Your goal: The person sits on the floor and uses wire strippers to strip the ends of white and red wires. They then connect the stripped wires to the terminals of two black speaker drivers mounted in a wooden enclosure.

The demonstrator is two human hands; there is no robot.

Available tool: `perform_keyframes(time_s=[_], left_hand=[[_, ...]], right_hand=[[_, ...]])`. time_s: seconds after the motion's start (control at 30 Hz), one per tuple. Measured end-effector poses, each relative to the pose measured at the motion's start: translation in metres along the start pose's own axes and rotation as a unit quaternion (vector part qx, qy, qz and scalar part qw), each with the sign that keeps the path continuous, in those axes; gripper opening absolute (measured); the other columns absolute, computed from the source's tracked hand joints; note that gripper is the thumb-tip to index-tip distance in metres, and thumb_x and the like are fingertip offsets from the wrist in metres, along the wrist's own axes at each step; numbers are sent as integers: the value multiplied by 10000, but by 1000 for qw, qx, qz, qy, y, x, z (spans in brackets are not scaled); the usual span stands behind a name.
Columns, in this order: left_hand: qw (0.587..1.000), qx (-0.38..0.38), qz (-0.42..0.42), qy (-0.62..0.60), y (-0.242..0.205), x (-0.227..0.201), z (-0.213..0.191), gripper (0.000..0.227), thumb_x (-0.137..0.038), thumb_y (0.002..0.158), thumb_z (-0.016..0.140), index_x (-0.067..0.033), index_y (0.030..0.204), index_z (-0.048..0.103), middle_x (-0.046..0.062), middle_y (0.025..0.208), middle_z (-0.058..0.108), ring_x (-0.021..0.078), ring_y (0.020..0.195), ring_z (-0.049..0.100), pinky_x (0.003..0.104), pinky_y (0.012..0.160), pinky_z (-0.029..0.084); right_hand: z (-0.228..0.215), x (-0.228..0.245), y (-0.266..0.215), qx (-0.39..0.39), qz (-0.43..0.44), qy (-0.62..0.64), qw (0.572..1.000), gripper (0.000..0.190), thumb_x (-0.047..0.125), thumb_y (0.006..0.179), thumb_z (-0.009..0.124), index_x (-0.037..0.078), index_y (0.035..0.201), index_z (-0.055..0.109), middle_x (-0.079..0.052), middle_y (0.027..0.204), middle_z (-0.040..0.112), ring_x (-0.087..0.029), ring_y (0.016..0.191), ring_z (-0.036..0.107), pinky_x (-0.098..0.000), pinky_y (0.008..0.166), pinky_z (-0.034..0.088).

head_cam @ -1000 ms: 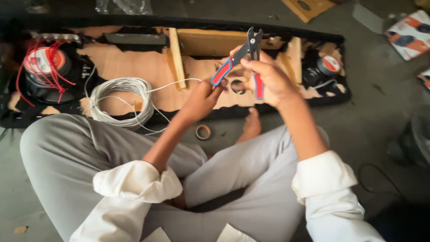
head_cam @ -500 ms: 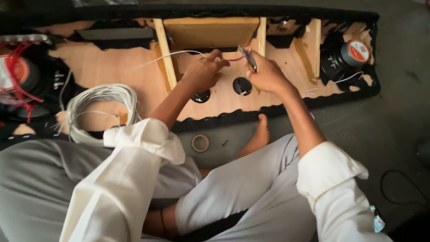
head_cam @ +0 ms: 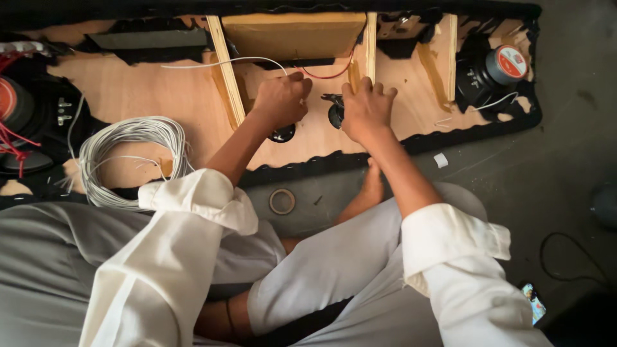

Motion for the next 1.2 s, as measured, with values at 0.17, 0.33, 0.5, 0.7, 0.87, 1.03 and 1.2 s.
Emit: perform_keyframes(time_s=[0.17, 0.33, 0.5, 0.7, 0.87, 1.03, 1.2], left_hand=[[994, -81, -35, -69, -29, -7, -17, 110, -125, 815, 700, -124, 893, 623, 93, 1030, 642, 336, 846, 698, 477, 687, 557], [985, -155, -43, -69, -56, -24, -18, 202, -69, 803, 680, -95, 990, 609, 115, 1012, 654, 359, 800, 695, 470, 617, 548], [990, -105, -87, -25, -46, -27, -10, 196, -61, 803, 684, -58, 976, 592, 146, 938, 661, 381, 773, 688, 479, 639, 556], [990, -103, -87, -39, -48, -14, -3, 269, -91, 779, 725, -38, 1007, 593, 184, 948, 686, 425, 758, 679, 524, 648, 533], [984, -94, -129, -84, -45, -4, 12, 220, -150, 768, 783, 5, 835, 642, 256, 860, 669, 439, 793, 668, 520, 715, 539], [970, -95, -191, -118, -46, -9, 16, 132, -141, 795, 747, -23, 771, 693, 240, 847, 691, 419, 787, 684, 497, 736, 559], [971, -118, -190, -88, -47, -9, -7, 99, -175, 820, 754, -80, 821, 723, 163, 848, 731, 415, 727, 696, 509, 610, 540]], right_hand=[[18, 11, 2, -49, -22, -47, 997, 315, 153, 805, 700, 115, 1114, 656, -209, 1127, 581, -409, 1015, 582, -575, 881, 401], [24, 21, -2, -42, -47, -82, 995, 329, 153, 773, 690, 125, 1099, 668, -198, 1108, 580, -403, 1016, 578, -607, 942, 377], [12, 29, -4, -61, -69, -74, 993, 358, 168, 739, 715, 145, 1095, 684, -183, 1094, 571, -390, 1019, 568, -605, 961, 368], [14, 33, -9, -40, -93, -74, 992, 408, 183, 718, 743, 151, 1121, 689, -174, 1087, 560, -386, 1025, 555, -616, 938, 363], [12, 33, -8, -47, -90, -72, 992, 429, 187, 709, 756, 158, 1132, 687, -171, 1093, 558, -387, 1046, 548, -640, 948, 352], [8, 33, -7, -19, -88, -60, 994, 435, 189, 696, 761, 142, 1122, 682, -178, 1104, 553, -390, 1076, 540, -649, 961, 341], [3, 36, -9, -89, -106, -72, 988, 417, 168, 706, 744, 154, 1118, 683, -173, 1121, 545, -384, 1097, 519, -648, 984, 327]])
Point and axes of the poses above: each hand's wrist, its own y-axis towards the middle knuckle, its own z-axis out of the palm, x = y × z, the point moved 3 cm from there along y, towards the middle knuckle
